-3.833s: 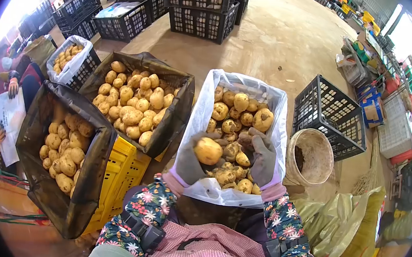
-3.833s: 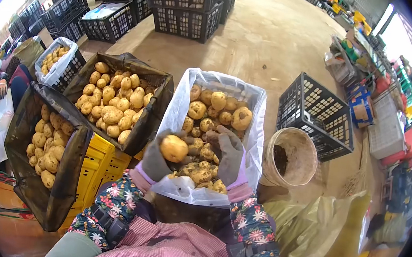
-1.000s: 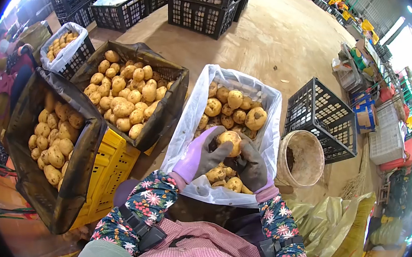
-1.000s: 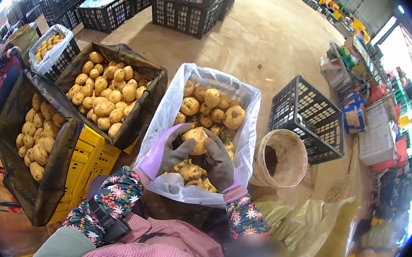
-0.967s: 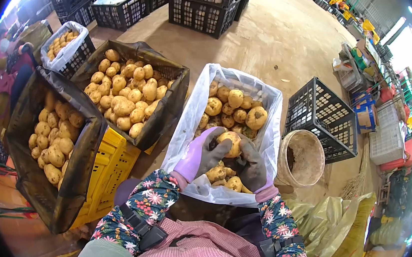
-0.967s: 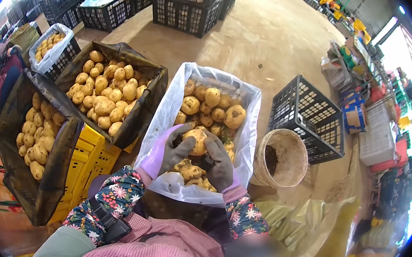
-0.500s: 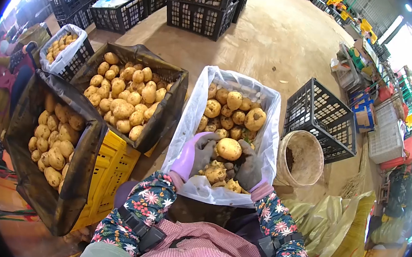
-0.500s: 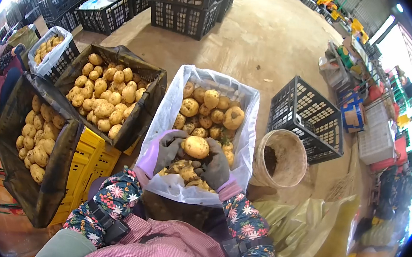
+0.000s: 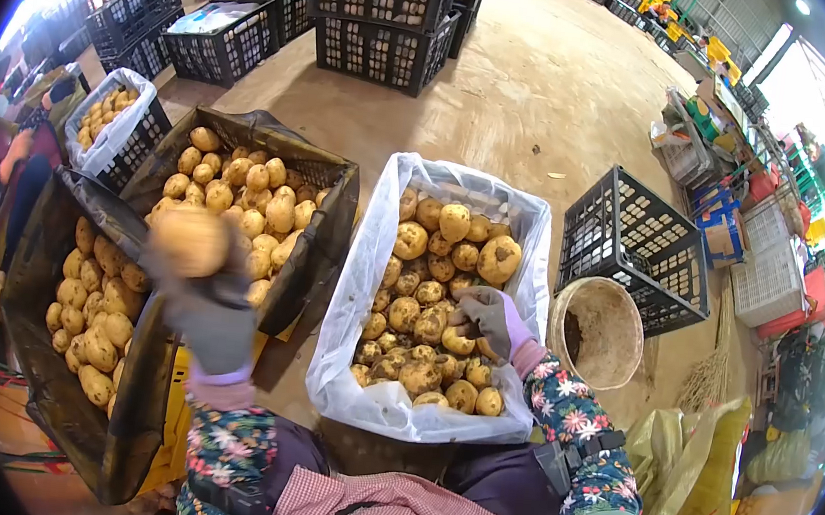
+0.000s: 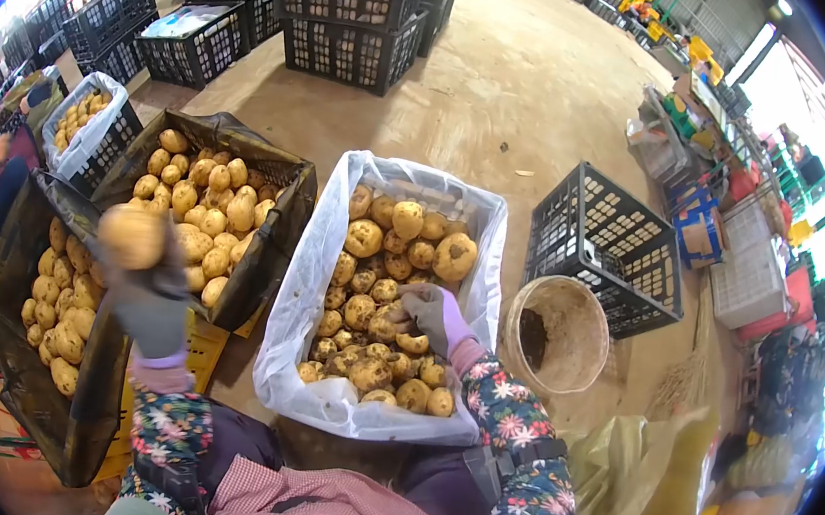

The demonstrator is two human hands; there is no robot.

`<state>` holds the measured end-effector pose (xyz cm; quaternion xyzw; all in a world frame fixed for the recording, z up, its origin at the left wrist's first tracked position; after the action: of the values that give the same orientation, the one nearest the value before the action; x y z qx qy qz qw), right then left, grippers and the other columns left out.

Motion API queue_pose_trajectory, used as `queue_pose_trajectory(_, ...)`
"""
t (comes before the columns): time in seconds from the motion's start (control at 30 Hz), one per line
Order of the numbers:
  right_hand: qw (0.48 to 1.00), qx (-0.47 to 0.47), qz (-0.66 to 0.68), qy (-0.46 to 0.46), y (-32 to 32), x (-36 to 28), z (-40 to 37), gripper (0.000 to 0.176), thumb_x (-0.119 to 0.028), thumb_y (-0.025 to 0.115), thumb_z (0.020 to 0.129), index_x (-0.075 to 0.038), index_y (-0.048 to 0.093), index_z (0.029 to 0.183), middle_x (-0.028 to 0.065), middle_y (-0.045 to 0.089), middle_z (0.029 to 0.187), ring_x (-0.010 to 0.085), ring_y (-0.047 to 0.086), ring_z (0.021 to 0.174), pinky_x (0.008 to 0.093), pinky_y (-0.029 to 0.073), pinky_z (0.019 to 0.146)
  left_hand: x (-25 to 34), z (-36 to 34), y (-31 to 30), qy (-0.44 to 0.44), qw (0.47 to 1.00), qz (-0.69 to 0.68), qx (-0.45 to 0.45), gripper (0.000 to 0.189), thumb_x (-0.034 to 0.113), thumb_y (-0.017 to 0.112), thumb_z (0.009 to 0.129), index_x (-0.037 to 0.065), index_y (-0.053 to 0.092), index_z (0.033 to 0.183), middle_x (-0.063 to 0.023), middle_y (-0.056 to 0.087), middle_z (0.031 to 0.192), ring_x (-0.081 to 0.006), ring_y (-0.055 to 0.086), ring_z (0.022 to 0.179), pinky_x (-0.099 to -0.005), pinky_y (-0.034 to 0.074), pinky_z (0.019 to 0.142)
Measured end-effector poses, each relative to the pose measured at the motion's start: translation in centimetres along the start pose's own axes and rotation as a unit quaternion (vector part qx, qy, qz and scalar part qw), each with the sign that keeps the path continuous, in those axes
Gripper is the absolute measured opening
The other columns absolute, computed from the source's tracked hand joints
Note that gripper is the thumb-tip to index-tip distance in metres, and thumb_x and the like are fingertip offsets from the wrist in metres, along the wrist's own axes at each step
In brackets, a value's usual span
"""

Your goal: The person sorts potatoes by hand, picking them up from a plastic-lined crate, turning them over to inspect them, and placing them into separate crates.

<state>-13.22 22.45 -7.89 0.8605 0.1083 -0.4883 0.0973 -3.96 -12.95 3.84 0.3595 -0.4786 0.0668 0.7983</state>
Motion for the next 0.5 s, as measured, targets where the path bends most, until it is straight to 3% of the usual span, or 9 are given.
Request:
queue_pose_trajectory(0.03, 0.998, 0.047, -0.034, -0.015, -1.2, 0.4, 2.1, 0.03, -0.018, 0.058, 0.092, 0.004, 0.055, 0.112, 0.0118, 0.062, 0.088, 0.0142, 0.064, 0.072, 0.0259, 0.053, 0.055, 2.4, 1.5, -0.6, -0.041, 0.958, -0.282, 0.033, 0.057, 0.046, 0.046, 0.096, 0.001, 0.041, 0.131, -0.0216, 0.051, 0.126, -0.0299, 0.054, 0.116, -0.0332, 0.053, 0.092)
queue_pose_trajectory(0.1, 0.993, 0.061, -0.095, 0.029, -2.6, 0.5, 6.7, 0.039, -0.025, 0.062, 0.089, 0.005, 0.055, 0.113, 0.0164, 0.064, 0.094, 0.0224, 0.066, 0.079, 0.0317, 0.054, 0.062, 4.2, 2.3, -2.2, -0.041, 0.938, -0.341, 0.041, 0.071, 0.052, 0.048, 0.093, 0.006, 0.026, 0.143, -0.0205, 0.054, 0.125, -0.0342, 0.055, 0.115, -0.0391, 0.052, 0.095)
queue_pose_trajectory(0.17, 0.888, 0.233, -0.357, -0.174, -3.7, -1.5, 11.4, 0.06, -0.041, 0.067, 0.081, 0.0, 0.05, 0.123, 0.0189, 0.066, 0.093, 0.0289, 0.066, 0.084, 0.0377, 0.053, 0.077, 2.7, 1.4, -1.5, -0.011, 0.957, -0.272, 0.104, 0.064, 0.051, 0.048, 0.093, 0.008, 0.035, 0.137, -0.0202, 0.053, 0.125, -0.0321, 0.056, 0.114, -0.0361, 0.053, 0.091)
queue_pose_trajectory(0.2, 0.861, 0.273, -0.415, -0.114, -4.2, -1.7, 13.4, 0.078, -0.045, 0.071, 0.074, -0.001, 0.042, 0.131, 0.0241, 0.061, 0.111, 0.04, 0.059, 0.102, 0.0436, 0.047, 0.09, 0.4, 0.6, -0.5, -0.077, 0.973, -0.201, 0.088, 0.062, 0.051, 0.048, 0.093, 0.007, 0.036, 0.136, -0.0194, 0.054, 0.123, -0.0307, 0.057, 0.112, -0.0345, 0.054, 0.087)
queue_pose_trajectory(0.3, 0.83, 0.359, -0.388, -0.178, -4.6, 0.0, 19.9, 0.084, -0.046, 0.073, 0.071, -0.003, 0.038, 0.134, 0.027, 0.052, 0.124, 0.043, 0.052, 0.112, 0.045, 0.045, 0.094, -4.8, -3.3, 4.2, -0.294, 0.949, -0.111, 0.001, 0.049, 0.041, 0.048, 0.096, 0.006, 0.041, 0.13, -0.0174, 0.055, 0.121, -0.0255, 0.058, 0.108, -0.0307, 0.052, 0.083)
queue_pose_trajectory(0.33, 0.844, 0.326, -0.407, -0.126, -2.4, -2.2, 18.2, 0.089, -0.043, 0.078, 0.067, -0.003, 0.037, 0.135, 0.0278, 0.046, 0.13, 0.0415, 0.048, 0.118, 0.0437, 0.043, 0.095, -5.6, -4.6, 5.4, -0.318, 0.944, -0.08, -0.036, 0.047, 0.039, 0.048, 0.096, 0.006, 0.042, 0.13, -0.017, 0.055, 0.12, -0.0242, 0.059, 0.104, -0.0299, 0.051, 0.081)
queue_pose_trajectory(0.43, 0.879, 0.326, -0.339, -0.078, -3.2, -1.7, 19.8, 0.089, -0.037, 0.082, 0.063, -0.001, 0.039, 0.131, 0.0262, 0.05, 0.125, 0.0405, 0.05, 0.115, 0.0439, 0.043, 0.096, -7.2, -6.0, 6.9, -0.376, 0.921, -0.019, -0.099, 0.046, 0.037, 0.048, 0.097, 0.005, 0.042, 0.13, -0.0164, 0.057, 0.117, -0.0221, 0.06, 0.099, -0.0293, 0.051, 0.078)
queue_pose_trajectory(0.47, 0.879, 0.331, -0.294, -0.177, -2.9, -1.8, 19.0, 0.074, -0.03, 0.082, 0.068, -0.002, 0.044, 0.125, 0.0217, 0.051, 0.124, 0.0355, 0.055, 0.11, 0.0428, 0.048, 0.09, -7.7, -6.6, 7.2, -0.411, 0.902, 0.008, -0.131, 0.047, 0.036, 0.047, 0.097, 0.004, 0.041, 0.131, -0.0162, 0.057, 0.116, -0.0214, 0.061, 0.097, -0.0294, 0.051, 0.079)
queue_pose_trajectory(0.5, 0.877, 0.332, -0.299, -0.179, -3.0, -1.2, 18.3, 0.074, -0.03, 0.082, 0.068, -0.002, 0.044, 0.125, 0.0217, 0.051, 0.124, 0.0355, 0.055, 0.11, 0.0428, 0.048, 0.09, -7.7, -6.8, 7.3, -0.41, 0.903, 0.003, -0.13, 0.047, 0.036, 0.047, 0.097, 0.004, 0.041, 0.131, -0.0162, 0.057, 0.116, -0.0214, 0.061, 0.097, -0.0294, 0.051, 0.079)
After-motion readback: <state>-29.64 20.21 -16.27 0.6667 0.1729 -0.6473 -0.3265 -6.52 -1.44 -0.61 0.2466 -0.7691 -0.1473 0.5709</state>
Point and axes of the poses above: each hand's wrist, its own z-axis towards the middle knuckle, its own y-axis out of the palm, x = y × z, the point moved 6 cm from there along z, towards the middle knuckle
